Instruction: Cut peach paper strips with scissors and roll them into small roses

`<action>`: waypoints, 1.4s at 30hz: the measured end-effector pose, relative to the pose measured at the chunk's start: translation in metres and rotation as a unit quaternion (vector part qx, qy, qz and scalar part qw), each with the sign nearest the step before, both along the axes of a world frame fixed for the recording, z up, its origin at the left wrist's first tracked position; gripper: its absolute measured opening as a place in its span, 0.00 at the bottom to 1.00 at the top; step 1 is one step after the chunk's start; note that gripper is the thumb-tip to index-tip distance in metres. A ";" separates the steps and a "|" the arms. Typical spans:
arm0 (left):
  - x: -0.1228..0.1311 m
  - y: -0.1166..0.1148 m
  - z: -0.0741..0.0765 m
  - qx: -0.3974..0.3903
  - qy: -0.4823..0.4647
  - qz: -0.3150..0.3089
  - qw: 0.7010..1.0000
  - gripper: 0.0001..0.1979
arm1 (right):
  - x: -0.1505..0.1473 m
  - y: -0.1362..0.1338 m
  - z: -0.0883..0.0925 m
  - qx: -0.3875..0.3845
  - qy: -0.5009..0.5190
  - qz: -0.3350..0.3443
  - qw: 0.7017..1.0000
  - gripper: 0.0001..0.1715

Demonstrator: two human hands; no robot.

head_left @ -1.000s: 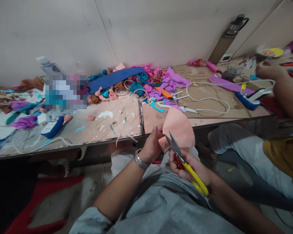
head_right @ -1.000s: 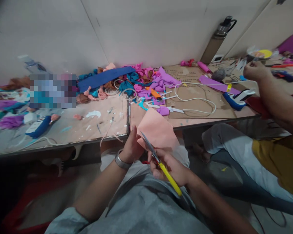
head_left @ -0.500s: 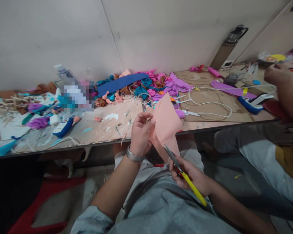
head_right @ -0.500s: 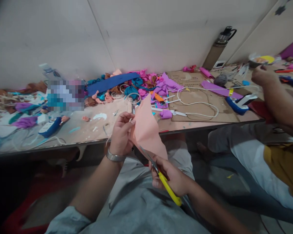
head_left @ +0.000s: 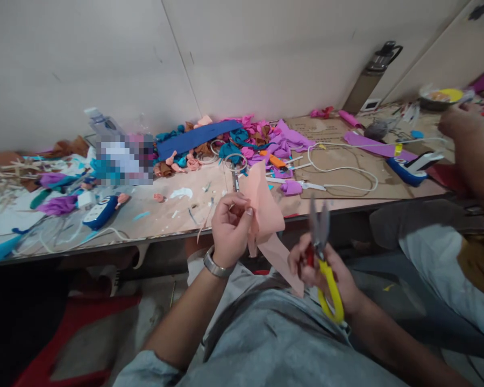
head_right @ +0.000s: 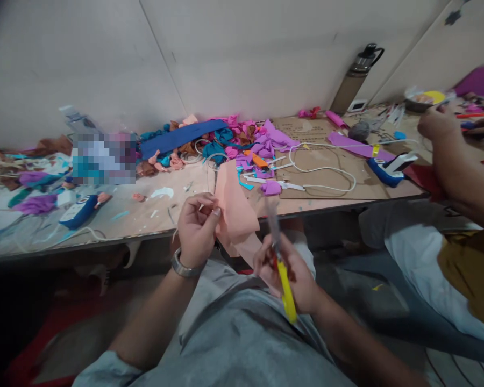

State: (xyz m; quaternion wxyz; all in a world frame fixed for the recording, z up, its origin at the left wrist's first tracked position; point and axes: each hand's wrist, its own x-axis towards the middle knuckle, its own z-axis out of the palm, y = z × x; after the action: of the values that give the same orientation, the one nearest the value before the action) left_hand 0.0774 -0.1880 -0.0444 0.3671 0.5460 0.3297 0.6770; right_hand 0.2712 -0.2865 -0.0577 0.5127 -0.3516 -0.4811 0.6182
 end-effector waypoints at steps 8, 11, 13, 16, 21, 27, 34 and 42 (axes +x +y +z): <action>0.014 -0.039 -0.014 -0.104 -0.066 -0.116 0.986 0.09 | 0.001 0.051 0.003 -0.043 0.043 -0.138 0.989 0.28; 0.017 -0.046 -0.014 -0.142 -0.084 -0.143 0.976 0.07 | -0.004 0.052 0.008 -0.052 0.045 -0.126 0.990 0.31; 0.018 -0.049 -0.014 -0.155 -0.100 -0.155 0.971 0.08 | -0.007 0.051 0.014 -0.033 0.033 -0.131 0.990 0.31; 0.021 -0.052 -0.014 -0.182 -0.107 -0.182 0.960 0.19 | -0.010 0.048 0.021 0.020 -0.006 -0.146 0.989 0.30; 0.029 -0.051 -0.014 -0.249 -0.127 -0.201 0.939 0.24 | -0.012 0.040 0.022 0.059 -0.071 -0.110 0.990 0.29; 0.029 -0.053 -0.003 -0.343 -0.200 -0.235 0.887 0.25 | -0.009 0.031 0.024 0.076 -0.071 -0.089 0.991 0.27; 0.021 -0.055 0.012 -0.368 -0.235 -0.203 0.876 0.27 | -0.013 0.029 0.019 0.017 -0.072 -0.083 0.994 0.27; 0.023 -0.052 0.008 -0.365 -0.251 -0.185 0.877 0.15 | -0.006 0.032 0.018 0.013 -0.032 -0.136 0.990 0.29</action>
State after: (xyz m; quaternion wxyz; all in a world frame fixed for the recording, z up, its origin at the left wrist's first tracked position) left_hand 0.1004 -0.2395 -0.0365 0.7296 0.2357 0.3434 0.5424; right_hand 0.2657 -0.2540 -0.0398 0.5812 -0.4261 -0.4530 0.5249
